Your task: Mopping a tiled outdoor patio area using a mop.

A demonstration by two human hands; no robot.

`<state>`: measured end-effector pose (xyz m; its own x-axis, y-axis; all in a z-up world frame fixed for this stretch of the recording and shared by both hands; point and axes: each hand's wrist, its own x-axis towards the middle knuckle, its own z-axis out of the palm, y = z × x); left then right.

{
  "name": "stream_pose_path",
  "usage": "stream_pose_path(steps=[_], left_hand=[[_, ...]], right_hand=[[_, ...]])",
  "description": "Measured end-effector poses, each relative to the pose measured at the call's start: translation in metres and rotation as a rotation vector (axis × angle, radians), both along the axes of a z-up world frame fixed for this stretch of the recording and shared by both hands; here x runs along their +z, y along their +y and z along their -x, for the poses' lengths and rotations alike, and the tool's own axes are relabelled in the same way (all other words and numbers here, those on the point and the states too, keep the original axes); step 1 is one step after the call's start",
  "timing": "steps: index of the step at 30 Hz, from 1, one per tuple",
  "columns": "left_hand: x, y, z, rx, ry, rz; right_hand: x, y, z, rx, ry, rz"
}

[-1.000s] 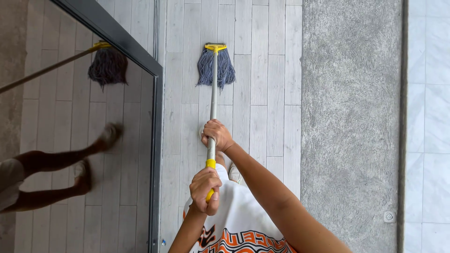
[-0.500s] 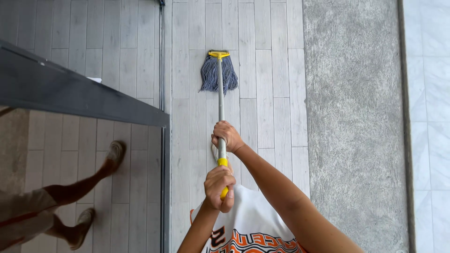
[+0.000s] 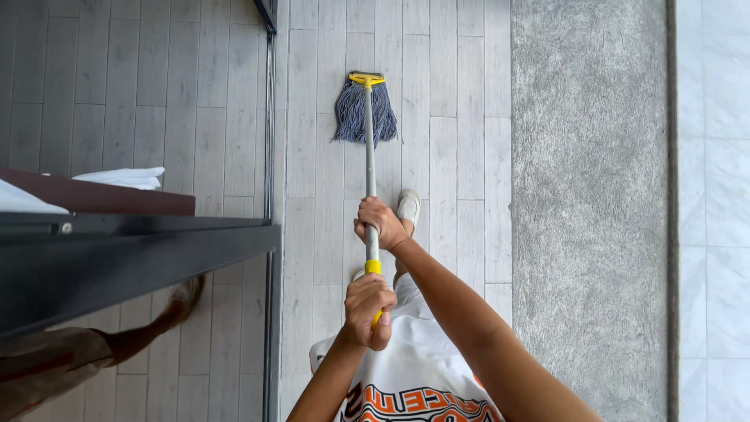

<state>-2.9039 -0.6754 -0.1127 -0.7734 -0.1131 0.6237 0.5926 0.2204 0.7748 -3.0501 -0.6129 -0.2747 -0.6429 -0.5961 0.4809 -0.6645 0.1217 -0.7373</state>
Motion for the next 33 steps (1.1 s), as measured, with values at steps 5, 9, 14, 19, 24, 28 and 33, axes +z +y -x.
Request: stream_pose_path(steps=[5,9,14,19,24,28,33], left_hand=[[-0.001,-0.026,0.082,0.041,-0.015,-0.037],[-0.022,-0.044,0.175,0.118,0.136,-0.046],[-0.013,-0.042,0.284,0.118,0.089,0.047],[-0.022,-0.032,0.375,0.164,0.074,0.094],[-0.022,-0.017,0.441,0.221,0.109,0.095],[-0.029,-0.019,0.494,0.289,0.16,0.109],[-0.015,-0.028,0.553,0.342,0.207,0.049]], right_hand=[[-0.014,-0.031,0.08,-0.016,0.014,-0.008],[-0.044,-0.058,0.171,-0.048,0.11,0.151],[-0.056,-0.056,0.284,0.001,0.103,0.145],[-0.057,-0.049,0.383,0.075,0.103,0.16],[-0.041,-0.039,0.449,0.094,0.108,0.125],[-0.029,-0.041,0.5,0.151,0.081,0.172],[-0.02,-0.042,0.554,0.139,-0.092,-0.039]])
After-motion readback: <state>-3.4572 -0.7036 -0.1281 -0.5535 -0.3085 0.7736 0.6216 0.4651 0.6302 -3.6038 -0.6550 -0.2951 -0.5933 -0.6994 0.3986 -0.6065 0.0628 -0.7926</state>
